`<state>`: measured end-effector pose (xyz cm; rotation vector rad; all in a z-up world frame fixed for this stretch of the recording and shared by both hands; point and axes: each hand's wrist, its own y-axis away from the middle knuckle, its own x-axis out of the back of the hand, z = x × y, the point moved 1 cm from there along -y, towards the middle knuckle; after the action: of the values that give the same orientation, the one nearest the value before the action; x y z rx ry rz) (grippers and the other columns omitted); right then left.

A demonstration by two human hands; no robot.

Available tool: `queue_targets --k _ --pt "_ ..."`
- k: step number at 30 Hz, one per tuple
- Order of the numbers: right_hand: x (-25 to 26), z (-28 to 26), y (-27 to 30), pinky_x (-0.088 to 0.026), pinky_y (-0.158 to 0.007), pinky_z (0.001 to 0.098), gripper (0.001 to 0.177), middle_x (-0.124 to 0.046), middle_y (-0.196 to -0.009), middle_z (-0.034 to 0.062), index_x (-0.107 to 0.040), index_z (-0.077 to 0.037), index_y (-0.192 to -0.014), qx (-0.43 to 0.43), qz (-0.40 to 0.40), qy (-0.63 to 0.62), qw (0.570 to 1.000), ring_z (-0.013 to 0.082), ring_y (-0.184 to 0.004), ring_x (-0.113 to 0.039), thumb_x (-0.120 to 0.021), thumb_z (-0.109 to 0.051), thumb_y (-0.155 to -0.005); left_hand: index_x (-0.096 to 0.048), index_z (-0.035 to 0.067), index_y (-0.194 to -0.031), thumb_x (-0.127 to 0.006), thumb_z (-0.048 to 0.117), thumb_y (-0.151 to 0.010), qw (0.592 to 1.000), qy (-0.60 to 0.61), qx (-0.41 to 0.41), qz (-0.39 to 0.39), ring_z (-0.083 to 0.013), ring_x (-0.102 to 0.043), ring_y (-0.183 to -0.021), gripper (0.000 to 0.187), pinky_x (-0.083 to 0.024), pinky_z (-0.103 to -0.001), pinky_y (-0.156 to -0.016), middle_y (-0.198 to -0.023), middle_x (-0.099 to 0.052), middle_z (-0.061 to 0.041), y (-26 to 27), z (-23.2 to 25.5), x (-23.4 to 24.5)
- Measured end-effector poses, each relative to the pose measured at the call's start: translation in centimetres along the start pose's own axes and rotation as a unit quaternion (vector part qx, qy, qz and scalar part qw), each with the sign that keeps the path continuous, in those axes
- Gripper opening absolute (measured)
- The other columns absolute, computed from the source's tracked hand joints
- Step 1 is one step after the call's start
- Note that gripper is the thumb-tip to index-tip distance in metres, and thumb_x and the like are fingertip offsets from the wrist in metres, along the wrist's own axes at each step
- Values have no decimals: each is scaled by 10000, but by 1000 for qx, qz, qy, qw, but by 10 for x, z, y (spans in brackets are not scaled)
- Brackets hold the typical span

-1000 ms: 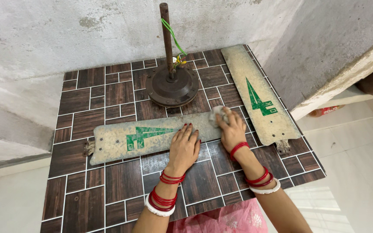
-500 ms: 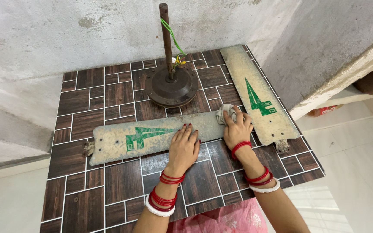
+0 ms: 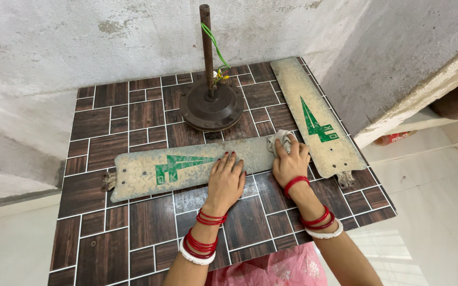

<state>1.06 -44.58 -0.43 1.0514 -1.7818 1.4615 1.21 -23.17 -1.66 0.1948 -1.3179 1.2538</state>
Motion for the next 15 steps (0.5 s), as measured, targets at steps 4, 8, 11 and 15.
queue_targets --k 4,8,11,15 --pt "-1 -11 10 -405 -1072 550 514 -484 -1521 151 -722 -157 -1297 149 -43 -125 980 415 -1255 -458 -605 -97 -800 -722 -2 -1179 -625 225 -951 1000 -1 -2 -2 -391 -546 -1334 336 -392 -510 -1123 -1382 -619 -240 0 1 1" --pt "-9 -14 6 -396 -1057 552 506 -497 -1512 134 -725 -166 -1288 110 -73 -100 986 445 -1311 -423 -601 -79 -805 -726 -2 -1172 -628 226 -942 1000 -6 1 -1 -395 -549 -1333 338 -389 -514 -1123 -1371 -626 -238 0 -2 1" --pt "-11 -7 1 -374 -1060 582 497 -480 -1506 166 -719 -147 -1277 35 -17 -21 999 464 -1351 -400 -623 -91 -793 -726 4 -1169 -634 243 -942 1000 -16 -4 1 -399 -544 -1331 342 -382 -530 -1124 -1378 -618 -244 1 -3 0" --pt "-11 -5 7 -369 -1076 583 541 -445 -1533 219 -677 -101 -1335 70 -4 -36 997 452 -1381 -401 -618 -93 -797 -725 17 -1182 -641 264 -939 1000 -15 3 0 -403 -535 -1339 357 -375 -539 -1125 -1395 -605 -242 2 -5 0"
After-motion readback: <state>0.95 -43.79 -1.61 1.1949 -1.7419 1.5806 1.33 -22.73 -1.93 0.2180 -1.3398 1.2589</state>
